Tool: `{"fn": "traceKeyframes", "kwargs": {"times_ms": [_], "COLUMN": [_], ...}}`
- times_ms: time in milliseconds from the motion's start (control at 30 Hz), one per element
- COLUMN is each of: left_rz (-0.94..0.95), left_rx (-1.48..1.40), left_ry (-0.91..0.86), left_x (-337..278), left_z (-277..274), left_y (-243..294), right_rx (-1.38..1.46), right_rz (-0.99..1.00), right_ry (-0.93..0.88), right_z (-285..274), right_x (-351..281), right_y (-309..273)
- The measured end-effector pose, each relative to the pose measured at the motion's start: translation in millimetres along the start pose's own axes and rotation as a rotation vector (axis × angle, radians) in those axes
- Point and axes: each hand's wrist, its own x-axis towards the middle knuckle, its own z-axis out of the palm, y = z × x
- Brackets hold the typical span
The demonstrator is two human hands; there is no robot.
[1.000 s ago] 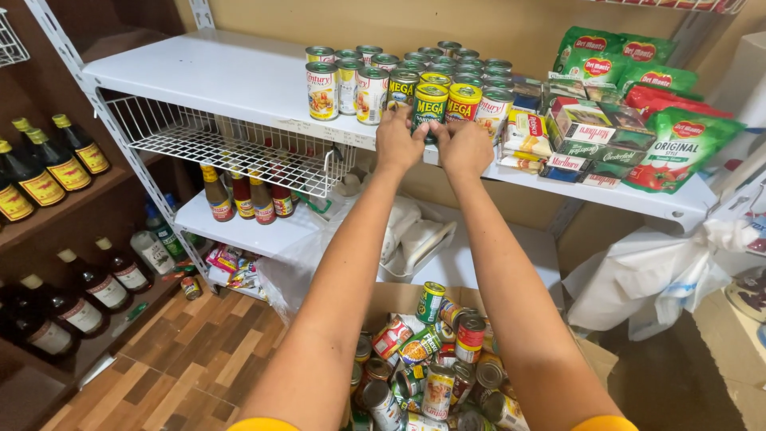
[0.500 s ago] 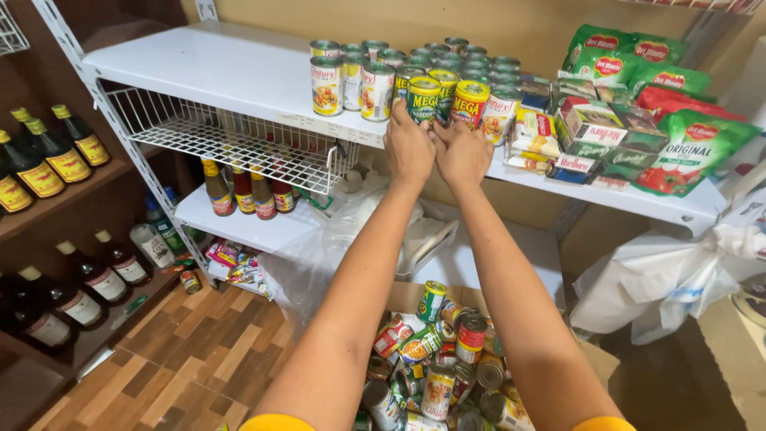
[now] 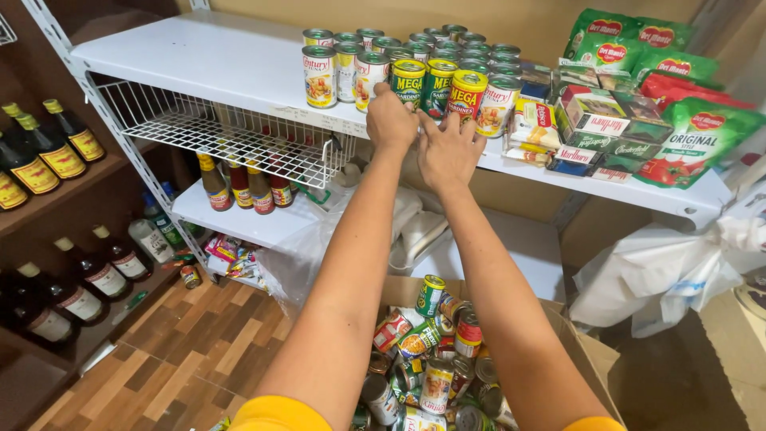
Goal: Stocking canned sardines and other goods from a cardboard box onto a retail metal shelf.
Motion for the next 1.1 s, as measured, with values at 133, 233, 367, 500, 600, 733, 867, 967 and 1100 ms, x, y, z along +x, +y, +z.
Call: {"fn": "traceKeyframes", "kwargs": {"times_ms": [133,233,367,500,600,733,867,967,1100], "left_rz": [-0.072,-0.042,0.123,0.197,0.431,0.363,0.182,0.127,-0.051], "left_rx": [0.051,0.035,-0.211,-0.313,-0.333,-0.335,-0.362,-0.375,-0.139], "left_ry": [-0.054,0.01,0.057,-0.065,-0.032,-0.059,-0.095,-0.083,-0.226], "left_x": [-3.4,-10.9,-25.3,-48.6,-84.0,-153.2,-222.7,-268.1,-317.0], "left_z": [1.6,3.3,2.2,-5.2,-13.2,-32.7,-18.3,5.5,42.8], "left_y": [-2.4,-5.5,-16.4,-23.8,-37.7,-55.9,-100.4,-141.4,-197.7], "right_rx": [0.009,0.046,0.069,0.089,0.178,0.446,0.695,0.705,0.793], "right_rz": [0.022,0.017,-0.005,-0.108,-0.253,-0.232,0.019,0.182,0.42], "right_ry": [-0.041,-0.055,-0.126,-0.199,-0.118,-0.121,-0.154,-0.126,-0.096], "right_z": [1.0,2.1,2.3,19.1,10.6,-15.9,7.8,28.6,62.4], "right_x": [0.1,2.2,0.9,-6.9,-33.6,-108.6,-196.5,-253.4,-303.2], "right_y": [3.2,6.7,10.0,29.3,42.4,54.1,80.8,94.6,107.4]}}
